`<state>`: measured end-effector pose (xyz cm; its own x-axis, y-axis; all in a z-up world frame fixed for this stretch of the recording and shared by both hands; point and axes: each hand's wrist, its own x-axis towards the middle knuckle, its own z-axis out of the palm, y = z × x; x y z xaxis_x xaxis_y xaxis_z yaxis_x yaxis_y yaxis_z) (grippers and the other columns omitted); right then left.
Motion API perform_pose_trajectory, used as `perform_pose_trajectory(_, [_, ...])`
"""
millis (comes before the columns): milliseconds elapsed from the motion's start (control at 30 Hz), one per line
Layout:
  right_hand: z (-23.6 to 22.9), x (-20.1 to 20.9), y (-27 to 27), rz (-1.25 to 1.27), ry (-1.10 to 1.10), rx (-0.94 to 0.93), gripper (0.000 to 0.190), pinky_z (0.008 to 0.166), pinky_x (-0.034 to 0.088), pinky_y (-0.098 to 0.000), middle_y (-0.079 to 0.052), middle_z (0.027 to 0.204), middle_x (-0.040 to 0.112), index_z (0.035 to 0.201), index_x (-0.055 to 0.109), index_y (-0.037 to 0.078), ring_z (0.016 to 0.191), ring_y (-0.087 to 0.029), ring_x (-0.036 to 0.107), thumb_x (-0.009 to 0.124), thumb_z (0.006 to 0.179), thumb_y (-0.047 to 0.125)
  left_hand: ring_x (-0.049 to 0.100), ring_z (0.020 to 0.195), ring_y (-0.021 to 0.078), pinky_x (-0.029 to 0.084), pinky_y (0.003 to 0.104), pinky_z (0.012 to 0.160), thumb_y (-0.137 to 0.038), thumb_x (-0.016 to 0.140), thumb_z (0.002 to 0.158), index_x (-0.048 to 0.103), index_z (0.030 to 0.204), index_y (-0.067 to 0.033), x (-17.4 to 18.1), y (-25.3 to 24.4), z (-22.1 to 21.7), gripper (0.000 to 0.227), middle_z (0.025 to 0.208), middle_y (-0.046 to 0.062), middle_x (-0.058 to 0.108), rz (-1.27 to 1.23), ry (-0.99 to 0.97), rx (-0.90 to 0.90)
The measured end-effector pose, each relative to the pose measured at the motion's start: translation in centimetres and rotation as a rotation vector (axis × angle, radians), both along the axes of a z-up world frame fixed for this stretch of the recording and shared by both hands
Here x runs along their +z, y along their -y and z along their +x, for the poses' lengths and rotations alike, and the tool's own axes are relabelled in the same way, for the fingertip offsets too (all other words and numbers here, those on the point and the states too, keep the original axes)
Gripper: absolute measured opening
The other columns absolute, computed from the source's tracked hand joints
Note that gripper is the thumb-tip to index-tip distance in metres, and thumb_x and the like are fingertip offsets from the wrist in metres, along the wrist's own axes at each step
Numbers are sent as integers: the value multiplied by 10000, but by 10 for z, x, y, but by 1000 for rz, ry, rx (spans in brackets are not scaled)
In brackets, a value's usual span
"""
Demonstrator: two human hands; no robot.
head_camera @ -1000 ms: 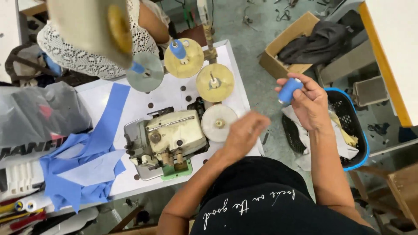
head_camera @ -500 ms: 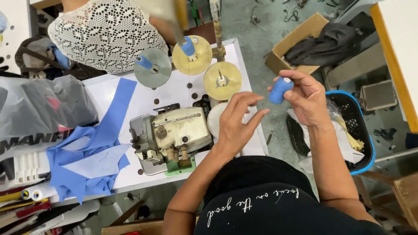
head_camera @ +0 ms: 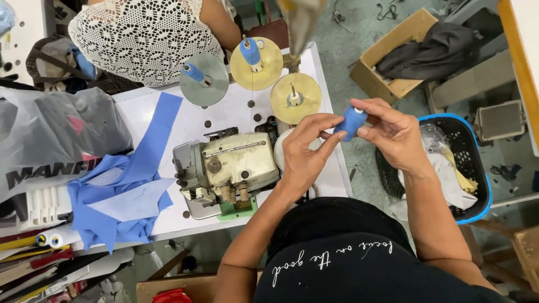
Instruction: The person threads a sewing machine by feeding thread from multiple spools through various guides and needles, using shears to cut thread and a small screwdriver to make adjustments.
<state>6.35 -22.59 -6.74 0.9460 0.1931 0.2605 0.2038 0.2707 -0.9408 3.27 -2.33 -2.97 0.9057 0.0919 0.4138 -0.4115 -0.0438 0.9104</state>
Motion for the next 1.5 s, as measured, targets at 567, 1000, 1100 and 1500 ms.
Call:
perform_pose_trajectory(567, [-15, 15, -14, 269, -179, 78, 496, 738, 732, -435, -240, 1131, 724, 1447, 560, -183, 952, -291, 794, 636, 1016, 49, 777, 854, 186, 660, 295, 743, -39, 826, 968, 836, 1076, -100, -3, 1, 4, 124, 978, 24, 782, 81, 201, 15])
perform_pose_trajectory(1000, [1, -10, -3, 106, -160, 204, 709, 915, 635, -345, -236, 1335, 721, 1461, 573, -153, 1189, -267, 728, 814, 802, -52, 612, 841, 170, 526, 317, 720, -151, 510, 1182, 609, 1115, -115, 2, -7, 14, 125, 1055, 26, 640, 18, 19, -113])
perform_pose_trajectory(1100, [3, 7, -3, -50, -160, 218, 736, 896, 608, -310, -172, 1310, 732, 1443, 625, -109, 1140, -181, 699, 860, 746, -85, 579, 871, 144, 503, 310, 757, -160, 505, 1186, 598, 1128, -97, -4, -8, 17, 127, 1053, 55, 662, -68, -28, -128])
perform_pose_trajectory(1500, [31, 10, 12, -656, 250, -241, 600, 974, 588, -448, -241, 1256, 644, 1485, 688, -70, 1152, -375, 674, 869, 917, -139, 663, 672, 157, 569, 309, 685, -30, 718, 1040, 663, 1295, -22, 28, -55, -34, 261, 791, 86, 750, 24, -221, -310])
